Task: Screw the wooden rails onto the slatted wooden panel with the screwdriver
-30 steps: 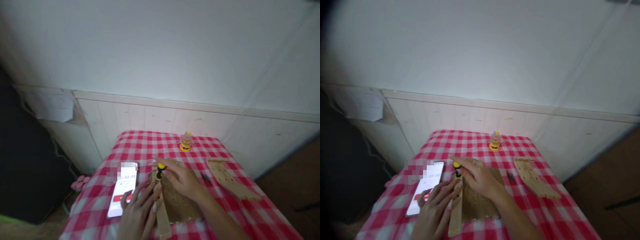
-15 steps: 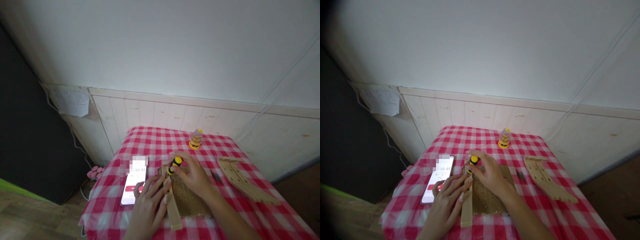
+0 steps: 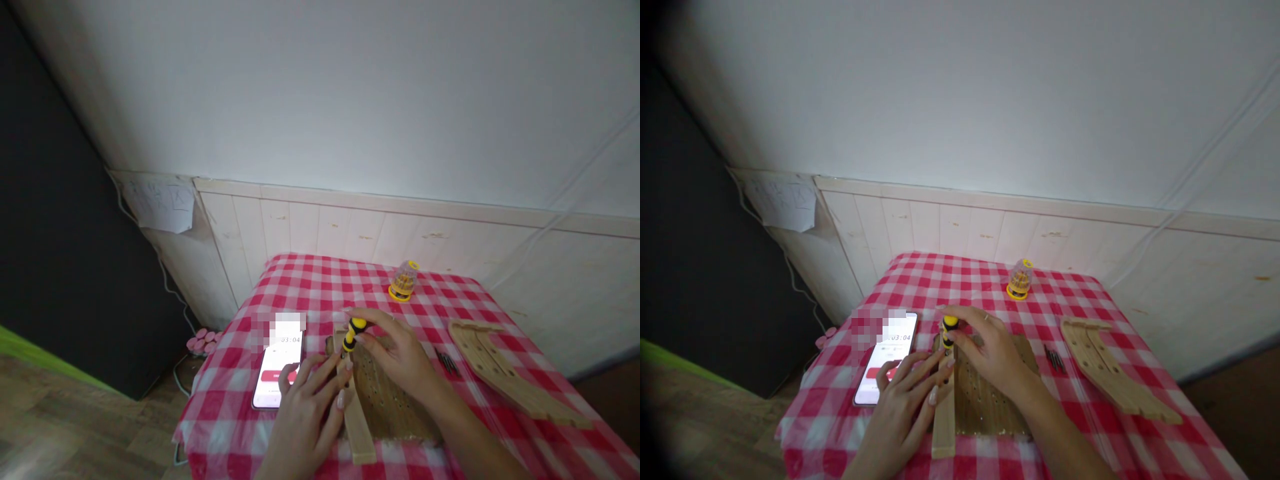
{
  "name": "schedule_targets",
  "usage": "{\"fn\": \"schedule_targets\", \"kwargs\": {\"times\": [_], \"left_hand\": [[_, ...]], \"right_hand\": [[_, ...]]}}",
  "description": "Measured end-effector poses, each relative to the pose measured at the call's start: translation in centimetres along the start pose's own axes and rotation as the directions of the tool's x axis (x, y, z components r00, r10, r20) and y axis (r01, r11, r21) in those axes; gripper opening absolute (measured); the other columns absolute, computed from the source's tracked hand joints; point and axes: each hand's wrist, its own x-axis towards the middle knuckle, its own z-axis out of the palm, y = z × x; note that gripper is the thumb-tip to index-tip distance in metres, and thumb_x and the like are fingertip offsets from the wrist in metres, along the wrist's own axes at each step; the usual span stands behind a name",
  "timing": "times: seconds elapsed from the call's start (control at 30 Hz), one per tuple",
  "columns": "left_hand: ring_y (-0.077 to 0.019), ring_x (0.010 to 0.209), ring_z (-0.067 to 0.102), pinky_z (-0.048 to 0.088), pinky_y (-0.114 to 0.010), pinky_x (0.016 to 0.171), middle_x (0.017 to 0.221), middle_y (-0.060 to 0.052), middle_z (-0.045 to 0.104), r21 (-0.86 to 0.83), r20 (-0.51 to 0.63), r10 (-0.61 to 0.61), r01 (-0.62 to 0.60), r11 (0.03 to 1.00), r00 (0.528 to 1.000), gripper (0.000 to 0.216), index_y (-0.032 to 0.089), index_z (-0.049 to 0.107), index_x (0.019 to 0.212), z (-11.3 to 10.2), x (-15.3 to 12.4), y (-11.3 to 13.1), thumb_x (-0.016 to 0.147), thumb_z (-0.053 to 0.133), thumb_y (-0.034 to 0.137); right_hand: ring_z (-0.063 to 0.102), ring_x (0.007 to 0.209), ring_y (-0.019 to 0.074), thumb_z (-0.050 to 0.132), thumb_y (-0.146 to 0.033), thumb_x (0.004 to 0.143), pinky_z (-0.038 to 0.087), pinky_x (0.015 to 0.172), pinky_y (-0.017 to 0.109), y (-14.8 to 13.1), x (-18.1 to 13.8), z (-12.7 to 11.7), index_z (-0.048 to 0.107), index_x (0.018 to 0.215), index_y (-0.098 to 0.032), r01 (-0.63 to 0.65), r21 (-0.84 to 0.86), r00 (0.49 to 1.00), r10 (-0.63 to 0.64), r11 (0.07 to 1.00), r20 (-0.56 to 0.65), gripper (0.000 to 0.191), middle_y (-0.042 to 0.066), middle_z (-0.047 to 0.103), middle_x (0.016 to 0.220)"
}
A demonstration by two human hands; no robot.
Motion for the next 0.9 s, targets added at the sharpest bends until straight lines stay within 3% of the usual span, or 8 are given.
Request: {"fn": "schedule_targets", "kwargs": {"times": [0.13, 0.23, 0.37, 0.53, 0.67, 0.73, 0.9], "left_hand": [[-0.0281, 0.131, 0.057, 0.039, -0.046, 0.102, 0.148, -0.001, 0.064, 0.009, 0.022, 0.009, -0.009, 1.0, 1.0, 0.056, 0.034, 0.057, 0.149, -0.1, 0.06, -0.02, 0.099, 0.047, 0.009], [-0.0276, 0.132, 0.057, 0.037, -0.047, 0.102, 0.149, -0.001, 0.063, 0.004, 0.037, 0.004, -0.004, 1.0, 0.999, 0.058, 0.034, 0.056, 0.149, -0.23, 0.13, 0.0, 0.098, 0.047, 0.008], [-0.0275, 0.131, 0.058, 0.038, -0.046, 0.105, 0.148, -0.002, 0.064, -0.016, 0.033, 0.009, -0.009, 1.0, 0.999, 0.058, 0.032, 0.058, 0.148, -0.33, 0.2, 0.05, 0.097, 0.048, 0.007], [-0.0281, 0.133, 0.058, 0.038, -0.046, 0.105, 0.149, -0.004, 0.063, -0.034, 0.049, -0.001, 0.002, 0.999, 0.999, 0.059, 0.032, 0.056, 0.15, -0.35, 0.25, 0.09, 0.097, 0.048, 0.008], [-0.0281, 0.135, 0.056, 0.037, -0.048, 0.105, 0.15, -0.003, 0.062, -0.045, 0.06, -0.01, 0.013, 0.999, 0.998, 0.056, 0.032, 0.059, 0.147, -0.36, 0.32, 0.11, 0.098, 0.046, 0.008], [-0.0277, 0.135, 0.055, 0.037, -0.048, 0.105, 0.15, -0.003, 0.062, -0.046, 0.067, -0.01, 0.014, 0.999, 0.998, 0.055, 0.032, 0.059, 0.146, -0.37, 0.32, 0.14, 0.099, 0.044, 0.008], [-0.0278, 0.135, 0.055, 0.037, -0.047, 0.106, 0.151, -0.003, 0.061, -0.035, 0.06, -0.013, 0.015, 0.999, 0.998, 0.057, 0.031, 0.054, 0.151, -0.31, 0.18, 0.21, 0.1, 0.044, 0.008]], "right_hand": [[0.076, 0.081, 0.0222, 0.068, -0.037, 0.095, 0.063, 0.075, 0.034, -0.14, 0.08, 0.29, 0.067, 0.103, -0.024, -0.029, 0.033, 0.996, 0.032, 0.999, -0.083, 0.015, 0.005, 0.078, 0.09], [0.075, 0.079, 0.0211, 0.069, -0.033, 0.095, 0.062, 0.072, 0.032, -0.54, 0.18, 0.31, 0.061, 0.1, -0.024, -0.003, 0.049, 0.997, 0.007, 0.999, -0.079, 0.013, 0.005, 0.077, 0.088], [0.078, 0.095, 0.0229, 0.059, -0.024, 0.1, 0.063, 0.083, 0.036, -0.84, 0.13, 0.3, 0.06, 0.114, -0.025, 0.002, 0.05, 1.0, -0.002, 0.999, -0.011, 0.014, 0.008, 0.08, 0.104], [0.079, 0.097, 0.0227, 0.055, -0.026, 0.102, 0.065, 0.085, 0.036, -0.44, -0.1, 0.05, 0.066, 0.123, -0.027, 0.053, -0.005, 0.998, -0.053, 0.999, 0.03, 0.023, 0.008, 0.081, 0.108], [0.067, 0.129, 0.0244, 0.047, -0.025, 0.106, 0.058, 0.103, 0.042, -0.31, 0.03, -0.52, 0.046, 0.155, -0.03, 0.087, 0.008, 0.982, -0.088, 0.996, 0.169, 0.049, 0.01, 0.066, 0.146], [0.065, 0.132, 0.0234, 0.044, -0.02, 0.105, 0.057, 0.105, 0.043, -0.22, 0.11, -0.62, 0.039, 0.159, -0.032, 0.086, 0.006, 0.977, -0.086, 0.996, 0.197, 0.055, 0.009, 0.062, 0.15], [0.077, 0.11, 0.0227, 0.054, -0.021, 0.102, 0.063, 0.093, 0.037, 0.14, 0.17, -0.14, 0.066, 0.134, -0.03, 0.028, 0.011, 0.996, -0.029, 1.0, 0.083, 0.035, 0.007, 0.079, 0.123]]}}
